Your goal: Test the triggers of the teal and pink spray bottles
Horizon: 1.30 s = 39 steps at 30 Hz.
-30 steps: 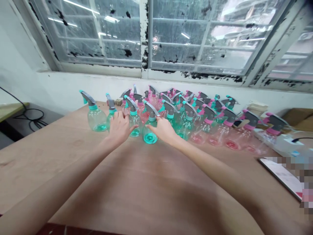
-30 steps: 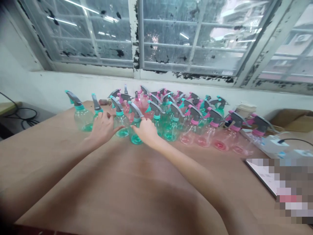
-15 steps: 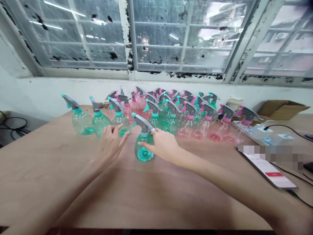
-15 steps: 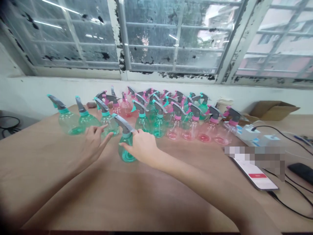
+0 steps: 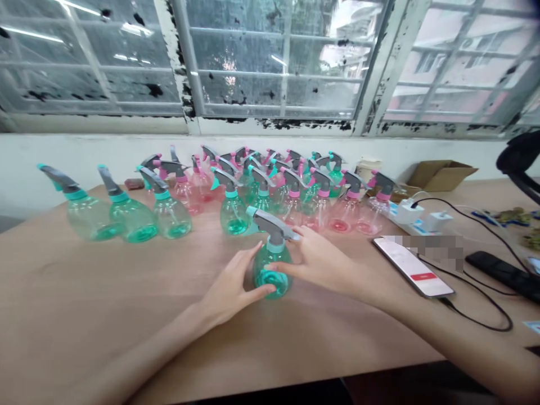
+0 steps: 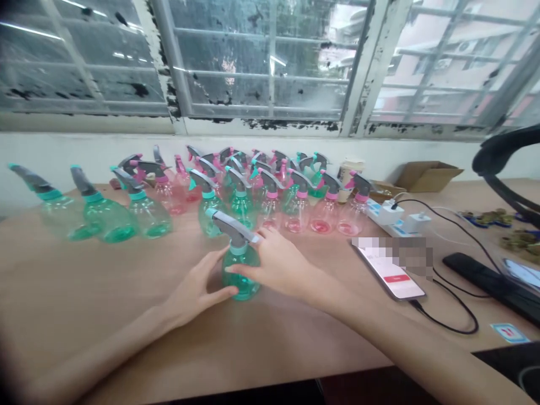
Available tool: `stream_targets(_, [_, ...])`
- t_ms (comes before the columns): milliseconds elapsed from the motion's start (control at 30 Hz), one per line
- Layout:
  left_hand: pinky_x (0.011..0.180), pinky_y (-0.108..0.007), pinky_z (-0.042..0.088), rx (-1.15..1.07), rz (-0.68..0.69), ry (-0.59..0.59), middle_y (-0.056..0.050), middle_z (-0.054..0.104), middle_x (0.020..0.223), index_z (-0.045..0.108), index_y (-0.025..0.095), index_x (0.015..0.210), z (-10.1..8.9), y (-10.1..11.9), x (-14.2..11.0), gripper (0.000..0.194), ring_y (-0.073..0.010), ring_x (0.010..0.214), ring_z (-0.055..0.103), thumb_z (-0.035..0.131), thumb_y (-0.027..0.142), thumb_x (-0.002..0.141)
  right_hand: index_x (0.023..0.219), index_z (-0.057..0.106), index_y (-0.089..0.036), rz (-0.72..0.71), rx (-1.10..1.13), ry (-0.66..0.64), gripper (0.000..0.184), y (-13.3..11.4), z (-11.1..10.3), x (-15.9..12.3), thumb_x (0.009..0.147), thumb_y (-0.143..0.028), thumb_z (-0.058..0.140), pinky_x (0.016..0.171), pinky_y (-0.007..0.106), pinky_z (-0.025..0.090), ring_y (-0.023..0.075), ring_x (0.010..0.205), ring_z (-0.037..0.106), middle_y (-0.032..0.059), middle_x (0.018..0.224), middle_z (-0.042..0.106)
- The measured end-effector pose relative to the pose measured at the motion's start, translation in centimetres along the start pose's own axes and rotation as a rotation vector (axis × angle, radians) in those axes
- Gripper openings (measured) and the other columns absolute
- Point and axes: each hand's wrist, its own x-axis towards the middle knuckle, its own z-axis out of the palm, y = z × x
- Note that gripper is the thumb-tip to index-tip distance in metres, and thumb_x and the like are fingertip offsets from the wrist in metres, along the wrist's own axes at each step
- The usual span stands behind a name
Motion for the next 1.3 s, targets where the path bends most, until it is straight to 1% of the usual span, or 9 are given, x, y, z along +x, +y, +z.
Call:
stream_targets(100, [0.102,-0.053,0.041,-0.048,0.044,-0.011,-0.012,0.051,0.138,0.029,0.03,0.147,1.6,1.1,0.9,0.077,-0.0322,0.127,0.048,0.067,0.05,0.083,0.116,0.062,-0.029,-0.046,0.171,-0.012,0.045,1.4,-1.5,-1.3,0.077,-0.049,0.07,0.084,0.044,0.051,0.0285,0.103,0.059,0.0064,0.106,0.065])
stream_targets(200, [0.1,-0.052,0.044,-0.067,0.09,-0.03,-0.011,0.053,0.136,0.031,0.03,0.145,2.7,2.0,1.5,0.077,-0.0322,0.124,0.051,0.07,0.05,0.081,0.123,0.056,-0.03,0.009,0.353,-0.032,0.055,2.6,-2.1,-2.0,0.073,-0.047,0.074,0.081,0.042,0.053,0.0262,0.098,0.063,0.0043,0.107,0.066])
stream_targets(333, [0.101,-0.052,0.043,-0.063,0.151,-0.078,-0.011,0.055,0.134,0.04,0.027,0.139,3.3,3.0,2.3,0.072,-0.033,0.124,0.052,0.071,0.05,0.079,0.121,0.054,-0.028,0.036,0.572,0.021,0.049,3.4,-1.6,-1.9,0.076,-0.039,0.073,0.076,0.036,0.055,0.0223,0.094,0.065,0.0037,0.111,0.065])
stream_targets(500, [0.106,-0.052,0.038,-0.061,0.2,-0.152,-0.014,0.051,0.139,0.041,0.022,0.139,3.2,3.4,3.1,0.072,-0.0337,0.129,0.047,0.07,0.047,0.078,0.118,0.055,-0.028,-0.036,0.659,0.122,0.039,3.2,-0.5,-1.2,0.081,-0.035,0.068,0.083,0.038,0.054,0.0232,0.105,0.062,0.0037,0.115,0.064])
stream_targets(633, [0.109,-0.053,0.035,-0.04,0.228,-0.179,-0.015,0.047,0.143,0.037,0.02,0.143,3.1,2.4,3.3,0.079,-0.0337,0.133,0.042,0.067,0.055,0.079,0.11,0.061,-0.029,-0.09,0.642,0.193,0.027,3.3,0.7,-0.8,0.084,-0.028,0.062,0.082,0.037,0.054,0.0214,0.095,0.065,0.0019,0.109,0.066])
stream_targets(833, [0.108,-0.058,0.03,0.106,0.249,-0.276,-0.018,0.04,0.148,0.031,0.02,0.148,2.1,-1.4,3.7,0.096,-0.0382,0.135,0.037,0.058,0.075,0.074,0.115,0.06,-0.028,-0.084,0.609,0.177,0.032,4.4,1.5,0.1,0.084,-0.022,0.058,0.07,0.032,0.054,0.0171,0.075,0.064,0.0016,0.101,0.067])
stream_targets(933, [0.11,-0.058,0.027,0.229,0.217,-0.293,-0.018,0.038,0.149,0.035,0.019,0.146,0.9,-3.1,3.9,0.087,-0.0378,0.136,0.034,0.055,0.071,0.08,0.108,0.062,-0.026,-0.108,0.631,0.206,0.025,5.2,1.6,1.3,0.083,-0.023,0.06,0.072,0.033,0.053,0.0159,0.071,0.061,0.0017,0.094,0.066])
stream_targets(1033, [0.109,-0.055,0.031,0.323,0.124,-0.232,-0.017,0.039,0.149,0.042,0.018,0.141,0.1,-4.1,4.1,0.069,-0.0352,0.136,0.035,0.053,0.061,0.088,0.105,0.061,-0.024,-0.12,0.688,0.221,0.02,6.2,1.8,2.6,0.084,-0.025,0.059,0.071,0.032,0.051,0.0143,0.067,0.059,0.0009,0.09,0.065])
stream_targets(1300, [0.107,-0.051,0.037,0.416,0.078,-0.176,-0.016,0.045,0.146,0.05,0.016,0.134,0.8,-4.3,3.9,0.053,-0.0325,0.133,0.041,0.053,0.049,0.092,0.104,0.062,-0.024,-0.098,0.674,0.136,0.019,6.9,1.8,4.1,0.087,-0.033,0.061,0.07,0.033,0.052,0.0162,0.068,0.062,-0.0012,0.078,0.064])
